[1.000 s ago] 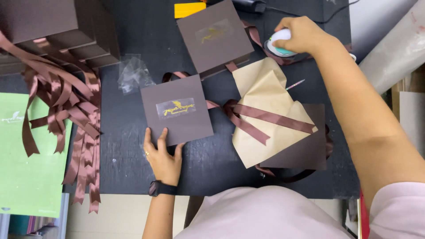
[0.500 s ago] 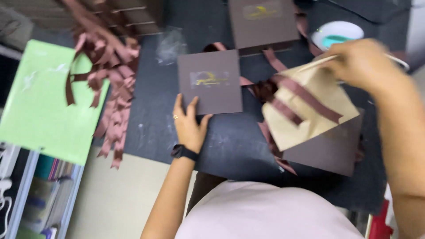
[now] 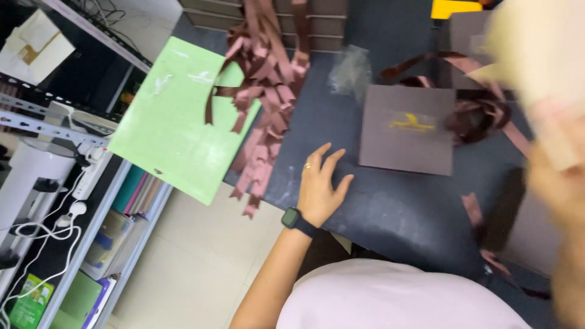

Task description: Applying gold foil decals to the lids of brown gift boxes using a mini heat press tool and peeling off the transfer film.

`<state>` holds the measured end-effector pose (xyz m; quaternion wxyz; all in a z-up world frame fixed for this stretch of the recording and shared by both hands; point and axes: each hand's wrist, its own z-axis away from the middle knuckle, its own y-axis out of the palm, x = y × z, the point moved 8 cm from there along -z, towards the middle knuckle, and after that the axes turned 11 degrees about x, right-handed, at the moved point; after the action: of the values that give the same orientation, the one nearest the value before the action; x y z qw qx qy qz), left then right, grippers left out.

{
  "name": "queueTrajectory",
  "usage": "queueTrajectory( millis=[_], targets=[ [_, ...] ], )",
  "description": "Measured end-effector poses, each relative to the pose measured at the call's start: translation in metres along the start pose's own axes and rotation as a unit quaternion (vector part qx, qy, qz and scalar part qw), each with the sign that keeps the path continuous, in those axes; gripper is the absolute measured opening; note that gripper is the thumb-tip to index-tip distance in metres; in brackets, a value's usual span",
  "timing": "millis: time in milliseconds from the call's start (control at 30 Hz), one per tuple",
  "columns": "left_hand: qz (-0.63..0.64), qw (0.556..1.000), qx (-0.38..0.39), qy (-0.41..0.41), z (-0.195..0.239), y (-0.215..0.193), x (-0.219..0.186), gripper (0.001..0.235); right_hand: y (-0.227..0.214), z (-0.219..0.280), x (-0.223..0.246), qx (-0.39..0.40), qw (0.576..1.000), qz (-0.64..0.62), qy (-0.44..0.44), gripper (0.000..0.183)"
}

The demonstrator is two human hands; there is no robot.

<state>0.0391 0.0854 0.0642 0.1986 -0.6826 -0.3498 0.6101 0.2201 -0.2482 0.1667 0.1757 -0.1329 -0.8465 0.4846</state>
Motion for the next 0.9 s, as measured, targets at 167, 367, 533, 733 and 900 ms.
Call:
queueTrajectory(
  millis=[167, 367, 533, 733, 900],
  targets=[
    [-0.016, 0.994, -0.098, -0.044, 0.019, -0.107, 0.099, 0.037, 0.083, -0.123, 0.212, -0.017, 0.994, 0.041, -0.095, 0.008],
    [-0.065, 0.970, -0.202, -0.119, -0.001, -0.207, 0.251, 0.017, 0.269, -0.125, 0.241, 0.096, 0.991, 0.030, -0.085, 0.032],
    [-0.259, 0.949, -0.078, -0.160, -0.072, -0.204, 0.310, 0.056, 0.289, -0.126, 0.273, 0.198, 0.980, 0.015, 0.025, 0.031],
    [-0.223, 0.920, -0.200, -0.254, -0.121, -0.211, 0.424, 0.087, 0.265, -0.119, 0.287, 0.203, 0.975, 0.010, 0.087, 0.032],
    [-0.156, 0.936, -0.228, -0.218, -0.142, -0.193, 0.499, 0.075, 0.245, -0.108, 0.277, 0.186, 0.973, 0.015, 0.133, 0.020]
  ],
)
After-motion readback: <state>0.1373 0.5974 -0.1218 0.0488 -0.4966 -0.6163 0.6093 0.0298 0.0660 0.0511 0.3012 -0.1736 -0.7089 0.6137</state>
